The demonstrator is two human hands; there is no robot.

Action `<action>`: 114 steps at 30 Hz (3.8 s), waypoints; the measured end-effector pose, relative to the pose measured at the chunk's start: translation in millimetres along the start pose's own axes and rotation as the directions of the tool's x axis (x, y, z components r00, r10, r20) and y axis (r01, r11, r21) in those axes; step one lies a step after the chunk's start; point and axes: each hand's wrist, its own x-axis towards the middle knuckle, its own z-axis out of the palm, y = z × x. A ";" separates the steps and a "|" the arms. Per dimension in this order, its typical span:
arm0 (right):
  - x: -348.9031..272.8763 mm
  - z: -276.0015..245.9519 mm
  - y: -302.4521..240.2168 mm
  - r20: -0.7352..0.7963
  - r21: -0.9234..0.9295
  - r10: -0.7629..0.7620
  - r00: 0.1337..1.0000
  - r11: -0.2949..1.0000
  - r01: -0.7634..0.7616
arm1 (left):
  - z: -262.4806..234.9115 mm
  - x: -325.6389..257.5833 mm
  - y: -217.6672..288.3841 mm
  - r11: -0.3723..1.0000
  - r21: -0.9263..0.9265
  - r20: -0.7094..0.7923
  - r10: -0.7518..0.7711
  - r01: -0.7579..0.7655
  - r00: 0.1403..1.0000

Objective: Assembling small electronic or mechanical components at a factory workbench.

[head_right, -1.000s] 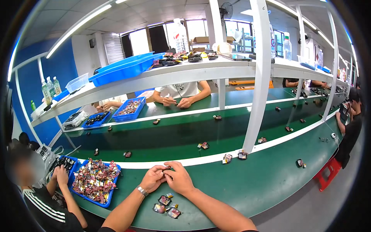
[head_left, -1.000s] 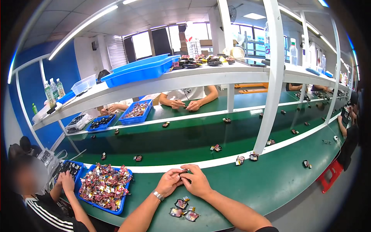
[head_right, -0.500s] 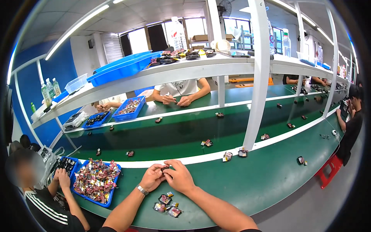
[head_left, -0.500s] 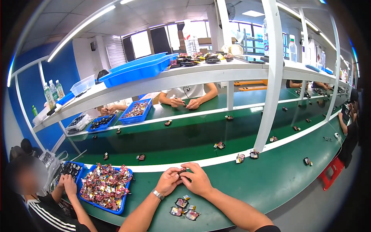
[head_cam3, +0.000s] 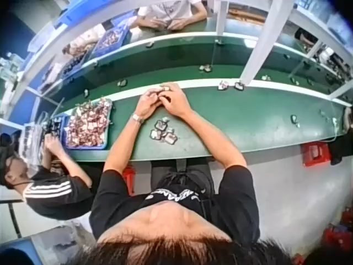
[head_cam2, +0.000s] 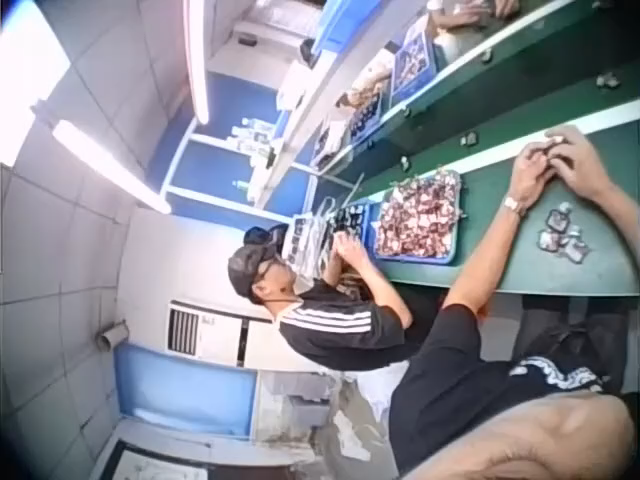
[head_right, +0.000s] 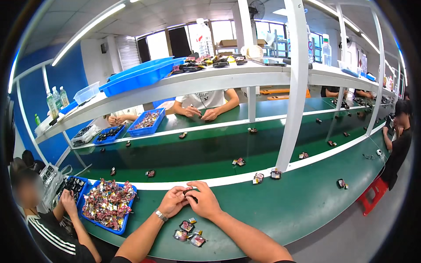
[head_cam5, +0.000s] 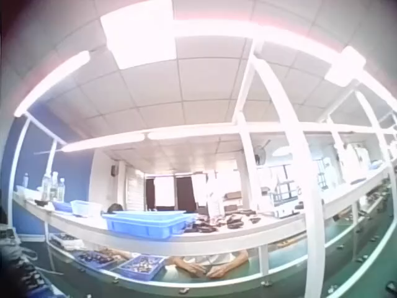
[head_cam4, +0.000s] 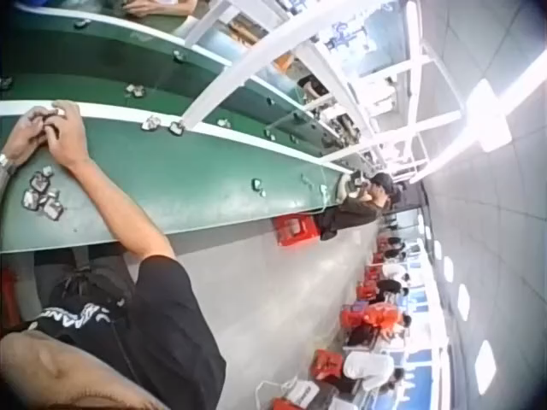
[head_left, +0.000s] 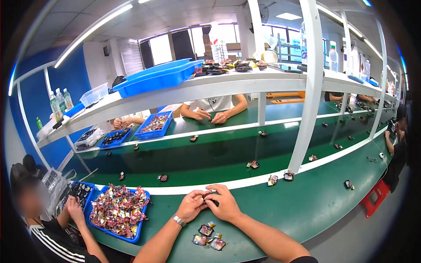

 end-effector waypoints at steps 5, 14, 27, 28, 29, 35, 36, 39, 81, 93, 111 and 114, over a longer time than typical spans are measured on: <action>-2.2 4.7 1.3 -0.037 0.004 0.004 0.999 1.000 -0.004 | 1.5 0.4 -0.9 0.999 0.042 -0.045 0.020 -0.018 0.999; 6.2 -0.2 -12.1 -0.047 -0.072 -0.134 0.990 0.989 0.131 | 1.1 0.1 -2.7 0.992 -0.040 -0.025 0.119 -0.120 0.993; 6.2 -3.9 -17.6 -0.126 -0.177 -0.196 0.972 0.969 0.172 | 2.9 1.2 -4.6 0.988 -0.107 0.054 0.120 -0.114 0.991; 6.3 -2.4 -17.0 -0.125 -0.174 -0.199 0.972 0.969 0.176 | 0.4 1.0 -5.7 0.988 -0.105 0.053 0.123 -0.117 0.991; 6.1 -0.2 -15.9 -0.132 -0.158 -0.194 0.972 0.972 0.172 | -3.9 0.8 -8.1 0.989 -0.093 0.043 0.124 -0.119 0.991; 3.5 0.2 -11.5 -0.127 -0.059 -0.075 0.989 0.996 0.068 | 5.6 0.1 -4.3 0.994 -0.064 0.011 0.086 -0.085 0.996; 3.3 -0.3 -10.1 -0.120 -0.046 -0.054 0.991 0.998 0.049 | 7.5 0.5 -4.2 0.996 -0.044 -0.002 0.072 -0.072 0.997; 3.8 1.4 -7.9 -0.100 -0.058 -0.053 0.994 0.997 0.048 | 5.4 0.8 -4.6 0.998 -0.014 -0.031 0.068 -0.069 0.997; 8.3 -4.1 -19.7 -0.135 -0.219 -0.264 0.955 0.948 0.231 | 6.4 -1.5 -7.2 0.980 -0.115 0.010 0.166 -0.164 0.986; 9.7 -7.3 -15.0 -0.155 -0.180 -0.281 0.947 0.951 0.252 | 9.3 0.0 -6.1 0.980 -0.156 0.016 0.128 -0.124 0.992; 3.7 -1.7 -1.4 -0.032 -0.268 -0.117 0.993 0.958 0.105 | 15.8 1.6 -4.2 0.998 0.063 -0.154 0.035 -0.025 0.988; 5.3 -3.0 -3.5 -0.008 -0.283 -0.091 0.996 0.955 0.085 | 18.2 1.7 -4.1 0.995 0.104 -0.175 0.024 -0.006 0.984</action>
